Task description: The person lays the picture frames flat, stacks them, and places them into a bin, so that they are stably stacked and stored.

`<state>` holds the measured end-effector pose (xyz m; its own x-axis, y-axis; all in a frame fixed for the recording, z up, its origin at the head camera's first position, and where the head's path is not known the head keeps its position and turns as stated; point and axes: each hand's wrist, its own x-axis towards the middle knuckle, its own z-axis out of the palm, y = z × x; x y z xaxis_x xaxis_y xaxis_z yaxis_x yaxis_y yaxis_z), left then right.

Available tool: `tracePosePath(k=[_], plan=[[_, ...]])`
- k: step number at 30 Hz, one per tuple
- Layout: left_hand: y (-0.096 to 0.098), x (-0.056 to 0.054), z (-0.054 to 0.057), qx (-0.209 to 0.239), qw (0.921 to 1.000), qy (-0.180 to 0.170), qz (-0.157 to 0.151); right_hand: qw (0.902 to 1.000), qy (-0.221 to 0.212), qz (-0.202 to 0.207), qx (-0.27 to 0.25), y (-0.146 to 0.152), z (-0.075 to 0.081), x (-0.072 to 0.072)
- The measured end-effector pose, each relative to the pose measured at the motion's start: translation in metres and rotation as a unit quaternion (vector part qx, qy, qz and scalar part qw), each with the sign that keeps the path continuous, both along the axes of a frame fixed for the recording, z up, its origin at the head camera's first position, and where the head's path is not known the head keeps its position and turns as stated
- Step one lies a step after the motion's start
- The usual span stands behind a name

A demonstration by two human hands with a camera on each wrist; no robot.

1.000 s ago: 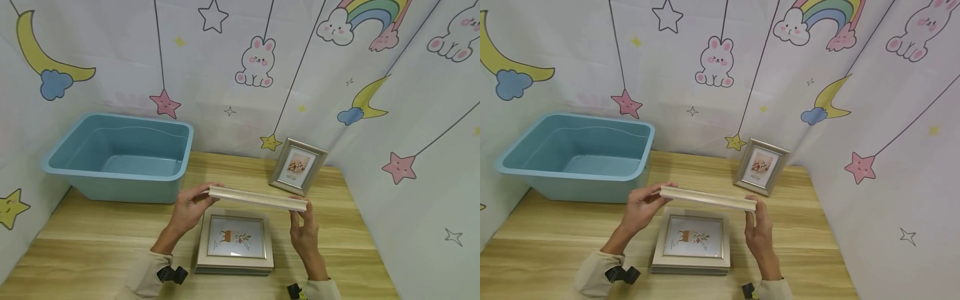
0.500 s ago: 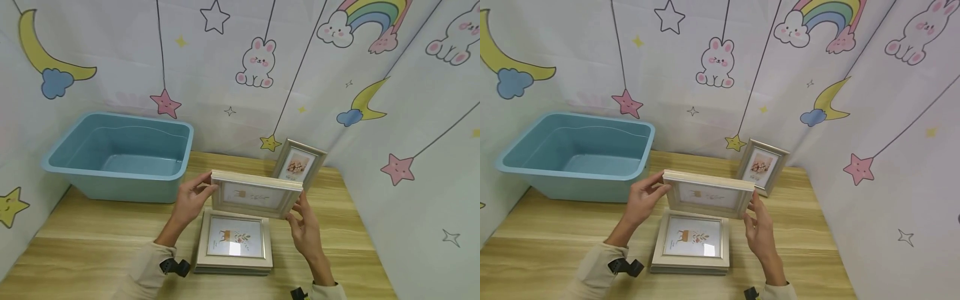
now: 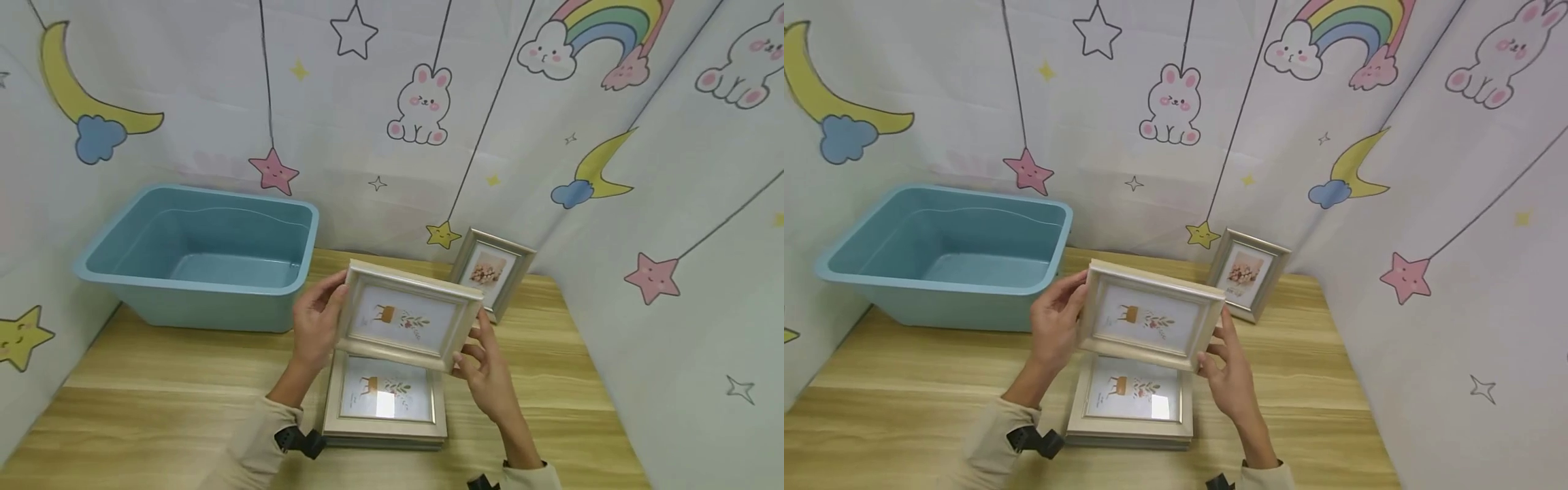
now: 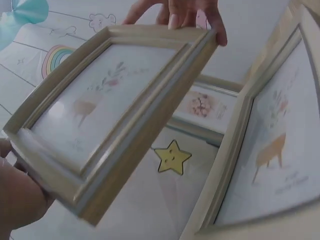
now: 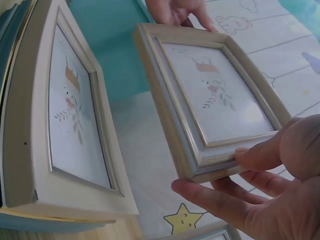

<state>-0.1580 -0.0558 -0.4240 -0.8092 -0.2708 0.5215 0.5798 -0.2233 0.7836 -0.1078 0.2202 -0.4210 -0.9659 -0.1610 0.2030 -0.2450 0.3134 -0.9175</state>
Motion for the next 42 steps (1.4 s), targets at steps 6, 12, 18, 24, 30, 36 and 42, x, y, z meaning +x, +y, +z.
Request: tracePosePath(k=[6,12,18,24,30,36,42], plan=[[-0.035,0.003,0.005,-0.188,0.9613,-0.077,-0.187,0.9946,-0.102,0.010,-0.011,0.014,0.007,0.001],[-0.056,0.007,0.009,-0.308,0.8923,-0.133,-0.302,0.9875,-0.154,0.030,-0.016,0.023,0.006,0.001],[-0.059,0.013,0.001,-0.322,0.8738,-0.162,-0.327,0.9777,-0.198,0.068,-0.021,0.027,0.000,0.002],[-0.062,0.017,-0.006,-0.276,0.8662,-0.208,-0.361,0.9680,-0.222,0.113,-0.032,0.033,-0.007,0.004],[-0.063,0.018,-0.007,-0.240,0.8574,-0.245,-0.384,0.9619,-0.240,0.127,-0.029,0.036,-0.008,0.004],[-0.064,0.019,-0.011,-0.220,0.8495,-0.275,-0.392,0.9595,-0.249,0.132,-0.007,0.035,-0.012,0.004],[-0.068,0.026,-0.022,-0.196,0.8431,-0.303,-0.399,0.9612,-0.246,0.123,0.023,0.033,-0.020,0.004]])
